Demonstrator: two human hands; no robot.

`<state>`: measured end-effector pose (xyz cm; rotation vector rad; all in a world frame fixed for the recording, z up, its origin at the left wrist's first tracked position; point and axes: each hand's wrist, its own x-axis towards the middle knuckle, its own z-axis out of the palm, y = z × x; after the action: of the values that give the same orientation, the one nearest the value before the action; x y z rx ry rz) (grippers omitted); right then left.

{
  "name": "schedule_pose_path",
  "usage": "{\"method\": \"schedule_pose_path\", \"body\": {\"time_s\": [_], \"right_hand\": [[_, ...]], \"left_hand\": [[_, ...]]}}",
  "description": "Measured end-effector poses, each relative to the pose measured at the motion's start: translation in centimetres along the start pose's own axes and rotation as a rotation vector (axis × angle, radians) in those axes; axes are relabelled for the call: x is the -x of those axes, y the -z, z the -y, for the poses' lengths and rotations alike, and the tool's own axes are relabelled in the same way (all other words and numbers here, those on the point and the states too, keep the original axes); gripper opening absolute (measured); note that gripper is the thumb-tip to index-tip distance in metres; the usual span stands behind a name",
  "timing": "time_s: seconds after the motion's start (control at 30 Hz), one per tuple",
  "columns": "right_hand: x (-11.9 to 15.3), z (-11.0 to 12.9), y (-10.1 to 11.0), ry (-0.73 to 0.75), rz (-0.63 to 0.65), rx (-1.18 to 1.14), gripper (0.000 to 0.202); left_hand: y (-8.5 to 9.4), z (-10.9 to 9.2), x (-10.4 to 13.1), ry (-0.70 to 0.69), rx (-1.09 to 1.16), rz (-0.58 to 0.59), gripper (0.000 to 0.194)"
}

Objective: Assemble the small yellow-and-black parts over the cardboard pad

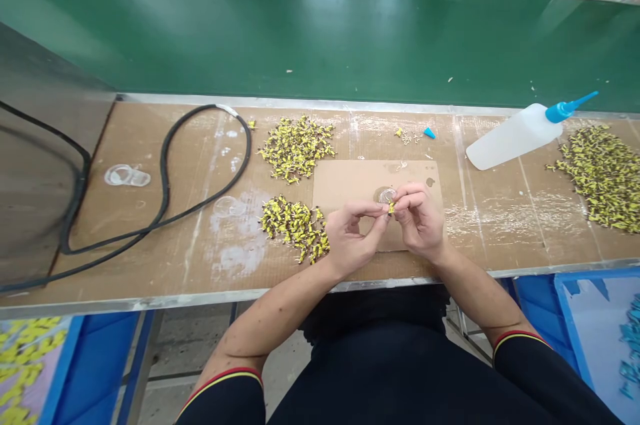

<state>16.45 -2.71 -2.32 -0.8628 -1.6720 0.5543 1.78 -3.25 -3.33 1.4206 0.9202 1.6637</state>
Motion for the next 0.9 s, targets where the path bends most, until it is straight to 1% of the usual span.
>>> {"method": "schedule_pose_path", "body": {"time_s": [0.13,0.3,0.47,0.63,0.9], "right_hand": [[0.11,0.03,0.14,0.011,0.000,0.010,0.014],[0.04,0.04,0.19,0.024,-0.010,0.046,0.014],[-0.17,0.05,0.13,0.073,-0.031,0.060,0.015],[-0.15,0.11,0.11,0.088,-0.047,0.097,0.015],[0.13,0.21,-0.11,0.121,-0.072,0.164,0.018]], "left_hand": [[0.03,0.02,-0.17,0.052,0.048,0.009,0.022],[0.04,0.13,-0.22,0.039,0.099,0.007,0.023],[0.02,0.16,-0.32,-0.038,0.061,0.007,0.021],[0.08,0.18,-0.23,-0.109,-0.017,0.004,0.020],[0.19,0.66,0.44,-0.243,-0.112,0.010,0.029]]}}
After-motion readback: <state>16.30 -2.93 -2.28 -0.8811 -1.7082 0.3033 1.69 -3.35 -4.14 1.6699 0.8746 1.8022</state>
